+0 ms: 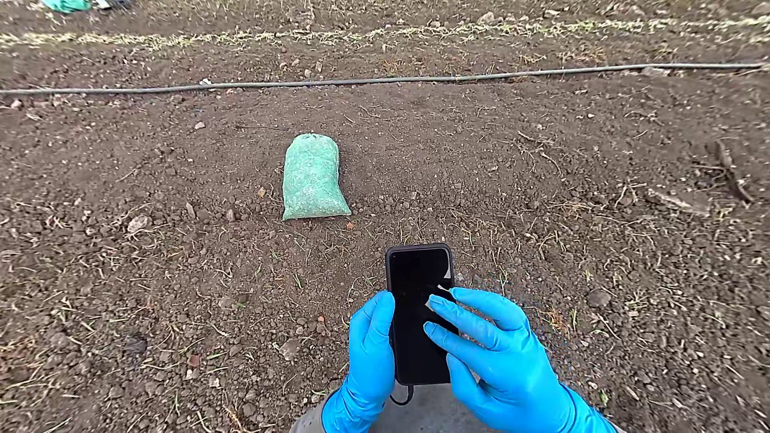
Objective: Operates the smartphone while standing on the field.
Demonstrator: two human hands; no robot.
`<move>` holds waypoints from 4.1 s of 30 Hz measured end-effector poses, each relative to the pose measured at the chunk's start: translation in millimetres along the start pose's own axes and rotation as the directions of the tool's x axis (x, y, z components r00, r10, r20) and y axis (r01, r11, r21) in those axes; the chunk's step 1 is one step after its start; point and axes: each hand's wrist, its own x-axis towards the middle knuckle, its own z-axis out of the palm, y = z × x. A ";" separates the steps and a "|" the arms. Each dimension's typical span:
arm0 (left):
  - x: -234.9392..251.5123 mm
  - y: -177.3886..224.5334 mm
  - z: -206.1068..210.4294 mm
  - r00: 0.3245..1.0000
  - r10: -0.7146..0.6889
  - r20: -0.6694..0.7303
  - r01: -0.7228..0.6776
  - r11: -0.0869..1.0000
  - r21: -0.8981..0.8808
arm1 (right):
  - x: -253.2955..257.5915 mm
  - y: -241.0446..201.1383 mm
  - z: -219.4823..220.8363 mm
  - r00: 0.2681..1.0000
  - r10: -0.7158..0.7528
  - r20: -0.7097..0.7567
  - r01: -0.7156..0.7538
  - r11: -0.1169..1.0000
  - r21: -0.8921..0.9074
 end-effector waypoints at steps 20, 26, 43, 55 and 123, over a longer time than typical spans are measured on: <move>-4.4 -2.1 -2.8 1.000 0.005 0.012 -0.005 1.000 -0.003 | -8.2 -2.8 -3.0 0.983 0.099 -0.155 -0.087 0.993 0.086; -7.4 -3.7 -4.6 1.000 0.020 0.014 -0.020 1.000 0.017 | -4.6 -7.0 -1.4 0.974 0.143 -0.176 -0.128 0.987 0.096; -10.4 -3.1 -4.6 0.999 0.029 0.026 -0.030 0.999 0.043 | 6.1 -8.8 -4.0 0.965 0.174 -0.197 -0.153 0.981 0.116; -10.8 -2.7 -2.5 0.999 0.011 0.032 -0.013 0.999 0.052 | 1.4 -6.6 -12.5 0.875 0.471 -0.111 -0.253 0.640 0.725; -20.1 -7.5 1.8 0.999 -0.008 0.051 0.004 0.997 0.073 | -21.7 -13.8 -6.3 0.965 0.206 -0.164 -0.188 0.975 0.121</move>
